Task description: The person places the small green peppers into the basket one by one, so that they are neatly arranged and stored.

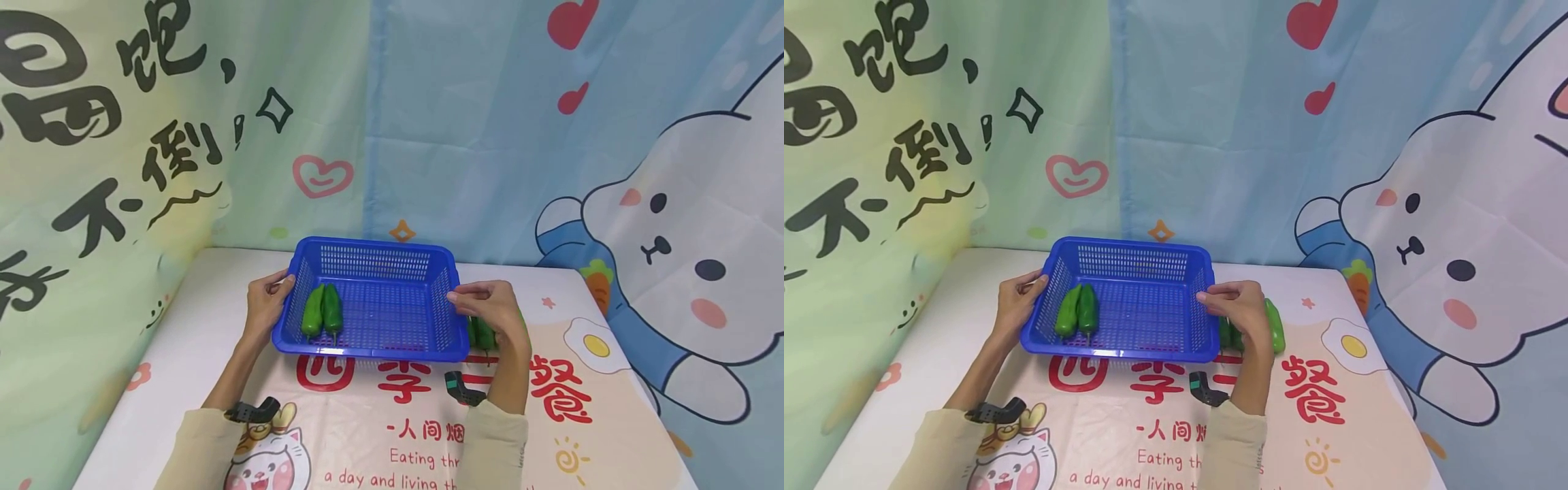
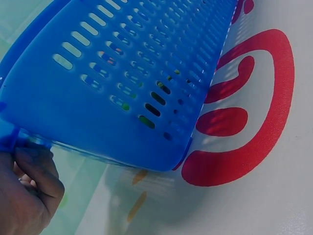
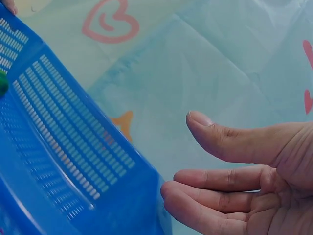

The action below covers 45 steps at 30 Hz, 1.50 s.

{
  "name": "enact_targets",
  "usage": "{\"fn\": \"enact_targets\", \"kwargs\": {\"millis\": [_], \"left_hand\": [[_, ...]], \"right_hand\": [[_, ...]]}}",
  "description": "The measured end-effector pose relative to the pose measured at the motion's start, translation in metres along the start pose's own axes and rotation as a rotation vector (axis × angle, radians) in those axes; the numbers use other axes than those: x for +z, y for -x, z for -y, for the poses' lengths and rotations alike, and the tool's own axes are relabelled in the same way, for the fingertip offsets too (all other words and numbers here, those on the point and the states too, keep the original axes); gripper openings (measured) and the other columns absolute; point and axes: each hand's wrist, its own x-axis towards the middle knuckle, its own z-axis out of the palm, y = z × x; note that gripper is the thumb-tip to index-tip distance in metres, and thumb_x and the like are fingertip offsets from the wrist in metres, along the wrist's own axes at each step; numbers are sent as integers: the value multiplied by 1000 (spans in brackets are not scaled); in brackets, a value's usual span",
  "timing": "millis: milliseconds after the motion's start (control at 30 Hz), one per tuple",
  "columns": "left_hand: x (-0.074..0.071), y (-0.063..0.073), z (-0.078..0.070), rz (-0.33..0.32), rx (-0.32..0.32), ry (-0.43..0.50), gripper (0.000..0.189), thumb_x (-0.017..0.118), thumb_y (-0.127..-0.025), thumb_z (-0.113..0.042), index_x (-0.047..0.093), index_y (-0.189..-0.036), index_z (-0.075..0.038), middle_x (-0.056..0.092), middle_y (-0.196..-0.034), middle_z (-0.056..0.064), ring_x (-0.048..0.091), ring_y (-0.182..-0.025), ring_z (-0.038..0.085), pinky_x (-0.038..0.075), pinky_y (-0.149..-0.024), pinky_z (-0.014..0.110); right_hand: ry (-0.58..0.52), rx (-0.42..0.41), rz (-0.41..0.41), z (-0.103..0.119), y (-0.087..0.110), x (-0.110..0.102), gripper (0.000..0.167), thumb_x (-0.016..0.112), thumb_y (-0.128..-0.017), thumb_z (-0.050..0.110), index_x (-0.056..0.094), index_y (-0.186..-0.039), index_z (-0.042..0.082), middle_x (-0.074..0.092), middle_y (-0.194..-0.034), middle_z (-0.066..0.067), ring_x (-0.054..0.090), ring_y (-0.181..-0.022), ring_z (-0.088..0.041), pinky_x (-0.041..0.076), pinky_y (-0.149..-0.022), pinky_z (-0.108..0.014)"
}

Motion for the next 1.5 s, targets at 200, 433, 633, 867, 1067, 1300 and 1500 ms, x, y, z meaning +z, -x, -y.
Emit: {"fn": "enact_targets", "kwargs": {"millis": [200, 433, 633, 867, 1067, 1300, 1500], "left_hand": [[-2, -1, 0, -7, 2, -8, 44, 64, -111, -18, 62, -146, 11, 77, -114, 37, 71, -72, -3, 60, -66, 14], [-4, -2, 1, -7, 5, -11, 45, 64, -111, -18, 62, -146, 11, 76, -115, 38, 70, -72, -4, 61, -67, 14], [-4, -2, 1, -4, 14, -10, 44, 64, -111, -17, 63, -145, 11, 78, -110, 34, 70, -70, -4, 60, -65, 15], [-2, -1, 2, 1, 11, -6, 44, 65, -111, -18, 64, -145, 10, 77, -112, 37, 71, -70, -2, 60, -65, 15], [-2, 0, 3, -2, 3, -10, 44, 64, -111, -17, 63, -145, 10, 75, -117, 40, 71, -72, -3, 60, -66, 14], [-1, 0, 2, -6, 6, -16, 42, 65, -111, -17, 65, -144, 10, 78, -110, 34, 71, -71, -2, 60, -65, 15], [0, 0, 2, 0, 11, -13, 43, 65, -111, -18, 65, -144, 10, 77, -111, 37, 71, -71, -2, 60, -65, 15]], "right_hand": [[18, 63, -23, -12, 5, -15, 62, 82, -100, 34, 65, -143, -7, 69, -143, -30, 78, -120, -37, 51, -119, -56], [-1, 93, -83, -34, 5, -34, 62, 77, -104, 35, 62, -145, -10, 73, -138, -29, 79, -118, -35, 52, -118, -56], [30, 186, -136, -52, 6, -52, 68, 77, -103, 40, 60, -148, -8, 75, -135, -26, 77, -123, -37, 44, -125, -62], [49, 229, -153, -71, 5, -76, 69, 76, -104, 41, 59, -149, -8, 76, -132, -25, 74, -127, -37, 40, -126, -66], [77, 279, -181, -83, -2, -94, 70, 74, -104, 41, 58, -150, -9, 71, -140, -30, 60, -143, -48, 32, -127, -75], [77, 340, -169, -102, -8, -110, 78, 75, -103, 45, 52, -156, -7, 76, -136, -21, 57, -147, -47, 24, -125, -82], [101, 424, -152, -121, -12, -115, 83, 76, -100, 50, 50, -159, -2, 57, -160, -26, 37, -158, -55, 30, -125, -79]]}}
